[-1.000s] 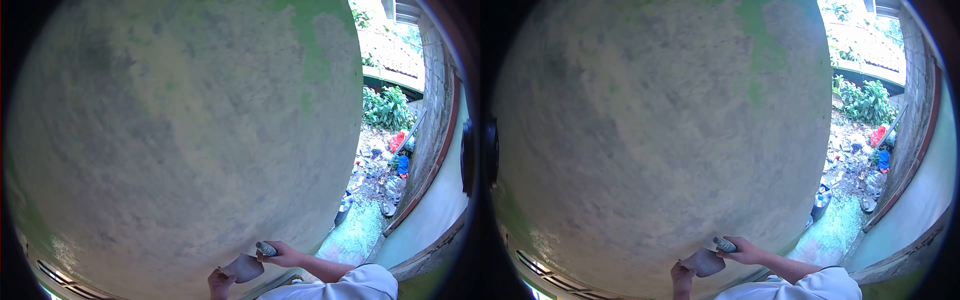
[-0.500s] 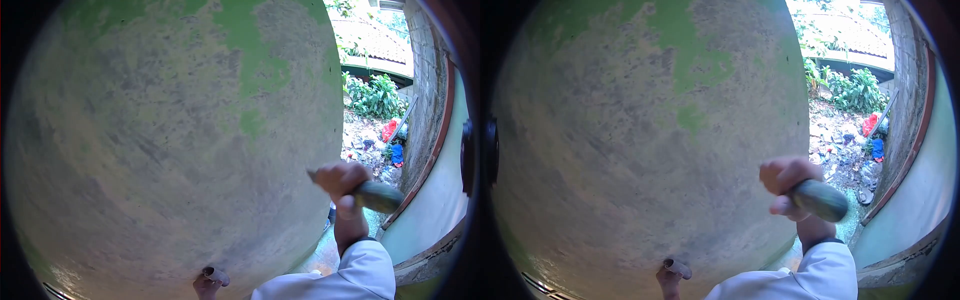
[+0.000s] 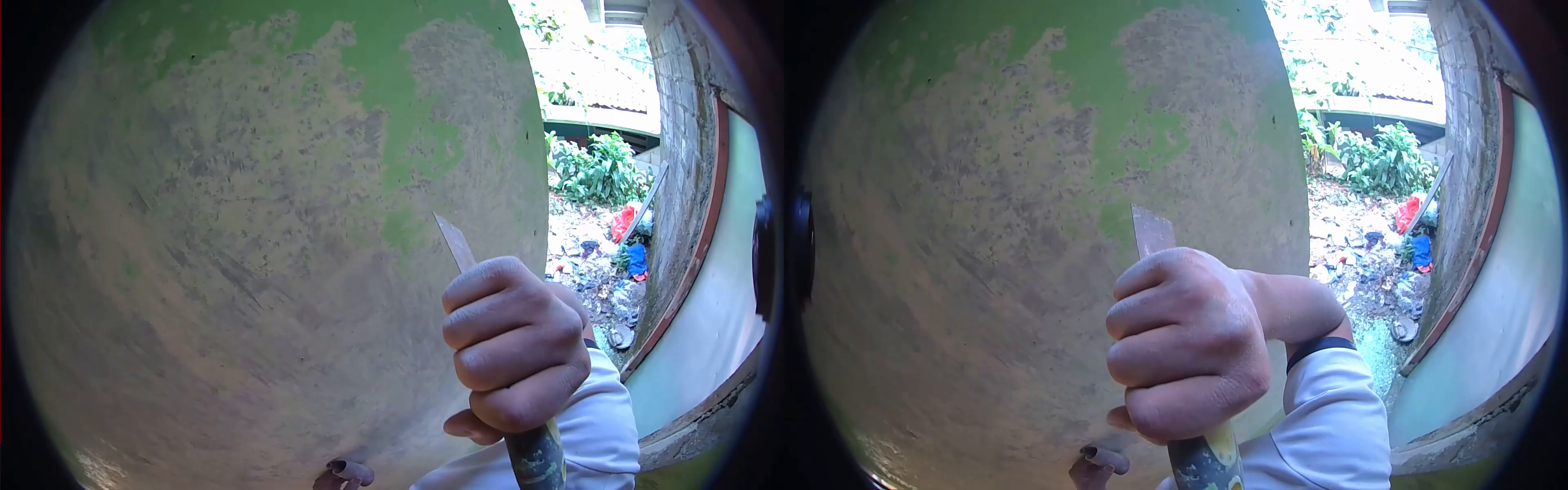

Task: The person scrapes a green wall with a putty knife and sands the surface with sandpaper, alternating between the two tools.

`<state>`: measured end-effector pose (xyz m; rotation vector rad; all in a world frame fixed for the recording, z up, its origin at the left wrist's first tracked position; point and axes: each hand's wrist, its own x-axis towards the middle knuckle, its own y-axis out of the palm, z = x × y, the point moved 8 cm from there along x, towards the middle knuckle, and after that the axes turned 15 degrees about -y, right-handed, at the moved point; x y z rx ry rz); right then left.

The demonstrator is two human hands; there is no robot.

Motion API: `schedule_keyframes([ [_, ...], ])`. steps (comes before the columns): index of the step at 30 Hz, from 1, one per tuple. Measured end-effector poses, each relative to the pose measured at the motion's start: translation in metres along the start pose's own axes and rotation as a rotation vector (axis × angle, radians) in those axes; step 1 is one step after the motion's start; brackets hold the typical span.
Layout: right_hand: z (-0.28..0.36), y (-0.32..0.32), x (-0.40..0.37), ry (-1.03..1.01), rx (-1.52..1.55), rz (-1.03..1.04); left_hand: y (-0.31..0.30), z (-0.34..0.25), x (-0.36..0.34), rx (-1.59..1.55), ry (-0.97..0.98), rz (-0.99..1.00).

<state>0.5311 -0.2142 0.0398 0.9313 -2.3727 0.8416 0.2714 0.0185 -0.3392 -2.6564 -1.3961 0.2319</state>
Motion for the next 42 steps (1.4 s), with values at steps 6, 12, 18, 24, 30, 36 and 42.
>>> schedule_keyframes([
  [6,0.000,0.010,0.007,-0.039,0.009,0.119,0.004,-0.019,-0.003,0.080,0.021,-0.050],
  [12,-0.034,-0.004,-0.018,0.078,-0.096,0.047,0.007,-0.030,-0.007,0.181,0.031,-0.093],
  [18,-0.016,0.004,-0.010,0.004,-0.101,0.131,0.004,-0.024,-0.002,0.199,0.033,-0.110],
  [24,-0.005,0.006,0.003,-0.036,0.028,0.118,0.004,-0.022,0.002,0.163,0.046,-0.116],
  [30,-0.034,-0.013,-0.013,0.021,-0.149,0.028,0.003,-0.019,0.003,0.136,0.052,-0.111],
  [36,-0.030,-0.001,-0.016,0.074,-0.067,0.115,0.006,-0.017,0.012,0.107,0.069,-0.096],
  [42,-0.006,-0.006,0.001,0.058,0.039,0.072,0.014,-0.021,0.021,0.066,0.101,-0.087],
])
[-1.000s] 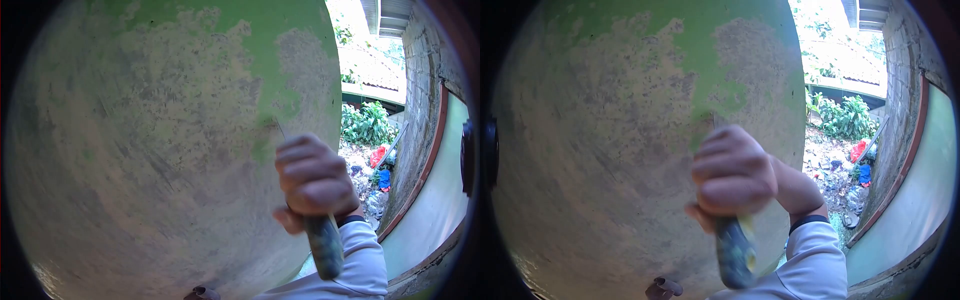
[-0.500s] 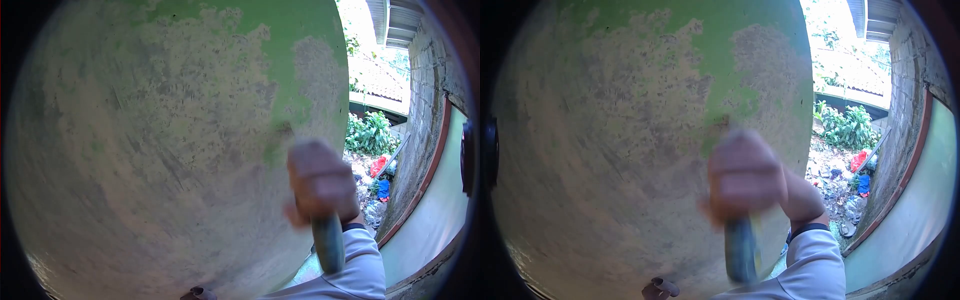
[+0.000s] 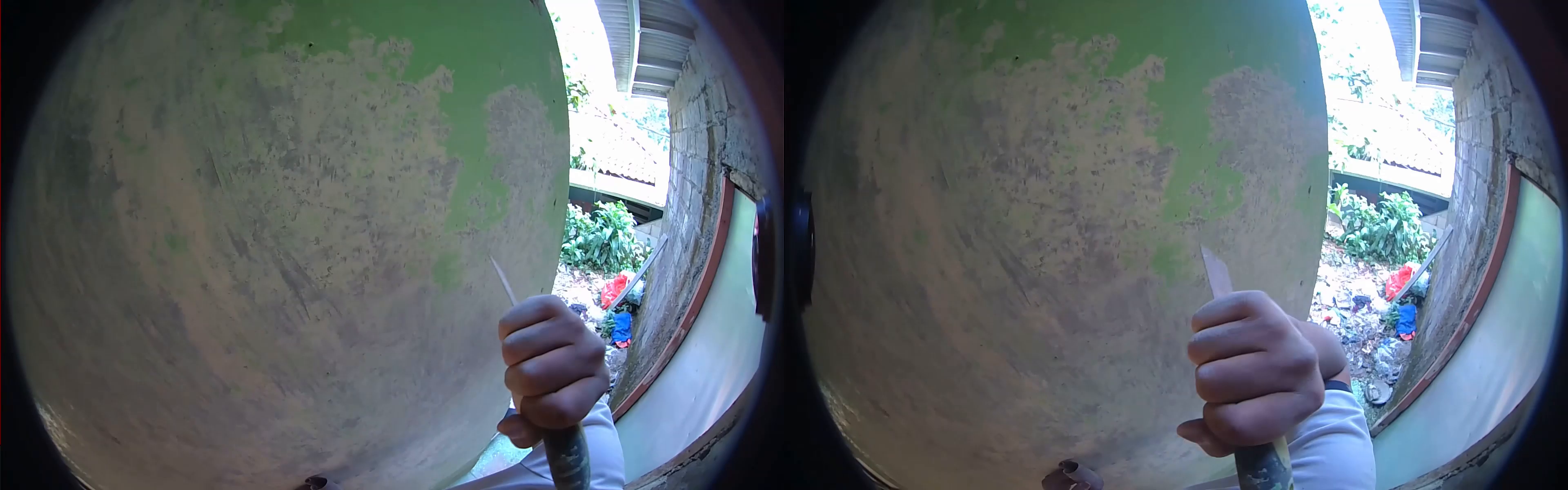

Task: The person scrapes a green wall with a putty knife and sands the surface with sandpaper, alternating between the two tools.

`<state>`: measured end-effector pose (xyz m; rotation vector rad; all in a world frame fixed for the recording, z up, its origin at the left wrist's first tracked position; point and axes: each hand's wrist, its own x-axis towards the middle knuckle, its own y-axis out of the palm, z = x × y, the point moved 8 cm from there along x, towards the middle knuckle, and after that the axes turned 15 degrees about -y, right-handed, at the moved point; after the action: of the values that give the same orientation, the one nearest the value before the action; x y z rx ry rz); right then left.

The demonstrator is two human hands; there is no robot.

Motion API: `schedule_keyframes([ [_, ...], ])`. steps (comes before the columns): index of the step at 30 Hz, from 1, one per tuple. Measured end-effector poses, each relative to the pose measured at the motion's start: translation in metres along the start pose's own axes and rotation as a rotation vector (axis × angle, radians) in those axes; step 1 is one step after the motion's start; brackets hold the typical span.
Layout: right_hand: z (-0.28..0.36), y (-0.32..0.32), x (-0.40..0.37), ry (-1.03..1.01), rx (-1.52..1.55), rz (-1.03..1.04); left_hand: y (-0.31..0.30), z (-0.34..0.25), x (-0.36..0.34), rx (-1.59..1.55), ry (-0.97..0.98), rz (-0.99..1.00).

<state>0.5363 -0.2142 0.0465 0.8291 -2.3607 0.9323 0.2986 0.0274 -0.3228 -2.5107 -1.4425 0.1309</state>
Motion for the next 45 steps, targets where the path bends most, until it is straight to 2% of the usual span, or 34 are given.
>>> schedule_keyframes([
  [1,-0.008,-0.001,-0.004,0.001,0.002,0.003,0.001,0.000,0.000,-0.006,0.000,0.003],
  [3,-0.041,-0.015,-0.021,0.173,-0.286,-0.062,0.000,0.001,-0.004,-0.006,-0.006,0.015],
  [5,-0.033,-0.018,-0.014,0.115,-0.270,-0.090,0.001,-0.001,-0.003,-0.013,0.001,0.015],
  [8,0.003,-0.005,-0.002,0.026,-0.052,-0.059,0.002,-0.003,-0.001,-0.030,0.010,0.013],
  [9,0.002,0.000,0.001,-0.022,-0.001,0.022,0.004,-0.005,-0.003,-0.034,0.011,0.015],
  [11,-0.026,-0.006,-0.015,-0.014,-0.335,-0.074,0.002,-0.007,-0.009,-0.033,0.004,0.025],
  [12,-0.027,-0.007,-0.017,-0.012,-0.338,-0.075,0.001,-0.009,-0.011,-0.032,0.004,0.029],
  [14,-0.033,-0.012,-0.018,0.003,-0.120,-0.162,0.000,-0.013,-0.010,-0.041,0.015,0.023],
  [15,-0.025,-0.011,-0.014,-0.002,-0.114,-0.163,0.001,-0.014,-0.012,-0.048,0.017,0.018],
  [17,0.000,0.007,0.002,-0.032,0.009,0.008,0.003,-0.016,-0.012,-0.060,0.022,0.011],
  [19,-0.011,0.006,-0.003,0.006,-0.008,0.039,0.002,-0.017,-0.018,-0.065,0.015,0.015],
  [21,-0.044,-0.013,-0.019,0.106,-0.314,0.007,-0.001,-0.018,-0.024,-0.064,0.005,0.023],
  [22,-0.038,-0.019,-0.018,0.088,-0.334,-0.140,-0.001,-0.020,-0.026,-0.070,0.007,0.020],
  [23,-0.030,-0.019,-0.016,0.122,-0.139,-0.149,-0.001,-0.024,-0.030,-0.077,0.011,0.009],
  [24,-0.016,-0.011,-0.012,0.089,-0.091,-0.095,-0.001,-0.029,-0.031,-0.083,0.012,-0.004],
  [26,0.005,0.008,0.003,-0.003,0.003,0.040,0.004,-0.034,-0.030,-0.195,-0.106,0.063],
  [27,-0.005,0.009,0.000,-0.003,0.005,0.038,0.003,-0.024,-0.028,-0.195,-0.108,0.060],
  [29,-0.038,-0.004,-0.014,0.152,-0.262,-0.035,-0.005,-0.003,-0.026,0.017,-0.043,-0.015],
  [33,-0.009,-0.006,-0.008,0.104,-0.178,-0.088,-0.002,-0.035,-0.031,-0.005,-0.051,-0.019],
  [35,0.008,0.007,0.000,0.057,-0.010,0.050,0.004,-0.043,-0.032,-0.198,-0.116,0.054],
  [37,-0.014,0.001,-0.012,0.130,-0.245,-0.052,0.002,-0.032,-0.029,-0.096,-0.102,0.037],
  [38,-0.021,-0.002,-0.015,0.137,-0.249,-0.053,0.000,-0.028,-0.028,0.005,-0.086,0.018],
  [41,-0.021,-0.012,-0.010,0.090,-0.160,-0.142,0.000,-0.040,-0.031,0.004,-0.074,-0.002],
  [43,0.011,0.006,0.005,-0.002,-0.027,-0.017,0.001,-0.041,-0.031,-0.048,-0.089,0.007],
  [45,-0.001,0.010,0.000,-0.001,0.041,0.031,0.001,-0.037,-0.031,-0.093,-0.116,0.027],
])
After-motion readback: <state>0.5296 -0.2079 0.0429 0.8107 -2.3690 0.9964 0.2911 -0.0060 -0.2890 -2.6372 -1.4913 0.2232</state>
